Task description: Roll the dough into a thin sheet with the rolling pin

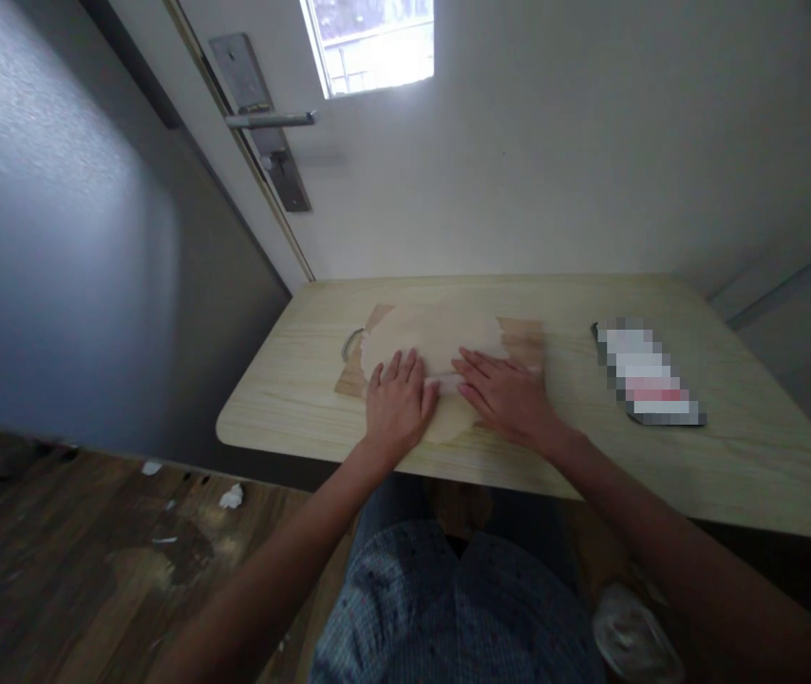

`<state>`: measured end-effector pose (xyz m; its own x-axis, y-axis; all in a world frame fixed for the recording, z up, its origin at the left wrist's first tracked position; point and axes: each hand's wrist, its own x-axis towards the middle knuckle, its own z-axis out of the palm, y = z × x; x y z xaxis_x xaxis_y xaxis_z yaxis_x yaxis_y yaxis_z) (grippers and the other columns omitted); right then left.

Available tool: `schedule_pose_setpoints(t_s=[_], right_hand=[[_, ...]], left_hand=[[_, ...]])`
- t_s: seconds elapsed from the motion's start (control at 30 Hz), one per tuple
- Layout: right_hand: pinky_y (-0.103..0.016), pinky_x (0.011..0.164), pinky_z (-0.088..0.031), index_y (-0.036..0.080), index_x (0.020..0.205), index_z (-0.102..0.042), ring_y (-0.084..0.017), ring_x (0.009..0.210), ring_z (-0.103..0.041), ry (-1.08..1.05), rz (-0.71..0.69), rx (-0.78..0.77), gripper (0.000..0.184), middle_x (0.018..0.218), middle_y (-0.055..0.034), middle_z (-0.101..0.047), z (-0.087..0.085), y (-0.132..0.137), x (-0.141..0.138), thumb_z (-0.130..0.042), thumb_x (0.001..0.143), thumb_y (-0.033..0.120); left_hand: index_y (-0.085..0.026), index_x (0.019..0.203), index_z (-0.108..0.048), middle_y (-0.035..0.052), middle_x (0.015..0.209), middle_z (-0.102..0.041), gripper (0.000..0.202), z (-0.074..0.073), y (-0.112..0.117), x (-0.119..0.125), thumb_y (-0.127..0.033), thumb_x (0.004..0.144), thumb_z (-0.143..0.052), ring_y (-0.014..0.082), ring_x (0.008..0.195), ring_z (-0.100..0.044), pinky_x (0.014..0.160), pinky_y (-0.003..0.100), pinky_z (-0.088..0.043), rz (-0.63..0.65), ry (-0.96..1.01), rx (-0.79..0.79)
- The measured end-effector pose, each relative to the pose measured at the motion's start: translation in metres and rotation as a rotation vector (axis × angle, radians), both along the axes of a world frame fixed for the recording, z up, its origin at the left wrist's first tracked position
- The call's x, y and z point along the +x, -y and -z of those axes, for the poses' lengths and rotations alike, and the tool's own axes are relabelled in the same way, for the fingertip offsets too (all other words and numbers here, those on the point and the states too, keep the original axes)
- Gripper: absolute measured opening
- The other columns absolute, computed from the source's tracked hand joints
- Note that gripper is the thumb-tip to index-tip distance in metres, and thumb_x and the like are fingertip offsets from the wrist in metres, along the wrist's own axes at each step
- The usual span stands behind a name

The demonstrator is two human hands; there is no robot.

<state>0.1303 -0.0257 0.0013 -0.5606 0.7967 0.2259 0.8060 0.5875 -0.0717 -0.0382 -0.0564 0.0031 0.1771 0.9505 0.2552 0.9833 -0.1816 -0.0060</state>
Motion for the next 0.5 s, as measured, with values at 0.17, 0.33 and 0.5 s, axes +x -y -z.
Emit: schedule_pose_setpoints(t_s=[0.17,0.33,0.5], right_hand=[[-0.038,0.094,-0.031,0.019,0.124,-0.045,-0.019,0.116,-0.041,-0.037,-0.024,0.031,0.043,0.132,-0.0063,-0.041,0.005,0.013,0.005,-0.027,0.088,0.036],[-0.038,0.098,-0.026,0.019,0.124,-0.045,-0.02,0.119,-0.037,-0.052,-0.025,0.064,0.045,0.133,-0.0045,-0.04,0.009,0.031,0.009,-0.028,0.088,0.039],[-0.039,0.101,-0.022,0.02,0.127,-0.042,-0.019,0.122,-0.032,-0.063,-0.019,0.073,0.046,0.135,-0.0038,-0.037,0.012,0.044,0.012,-0.03,0.087,0.04]], left_hand=[[-0.015,0.122,-0.043,0.0073,0.136,-0.036,0.046,0.003,0.018,0.003,-0.039,0.089,-0.021,0.0219,0.125,-0.03,0.101,0.043,-0.023,0.014,0.019,0.022],[-0.014,0.125,-0.04,0.0082,0.136,-0.035,0.047,0.006,0.035,0.006,-0.04,0.088,-0.024,0.0231,0.125,-0.03,0.103,0.045,-0.018,0.02,0.028,0.032],[-0.016,0.129,-0.034,0.0076,0.138,-0.032,0.048,0.011,0.046,0.007,-0.04,0.087,-0.027,0.0229,0.128,-0.024,0.104,0.046,-0.014,0.031,0.026,0.031]])
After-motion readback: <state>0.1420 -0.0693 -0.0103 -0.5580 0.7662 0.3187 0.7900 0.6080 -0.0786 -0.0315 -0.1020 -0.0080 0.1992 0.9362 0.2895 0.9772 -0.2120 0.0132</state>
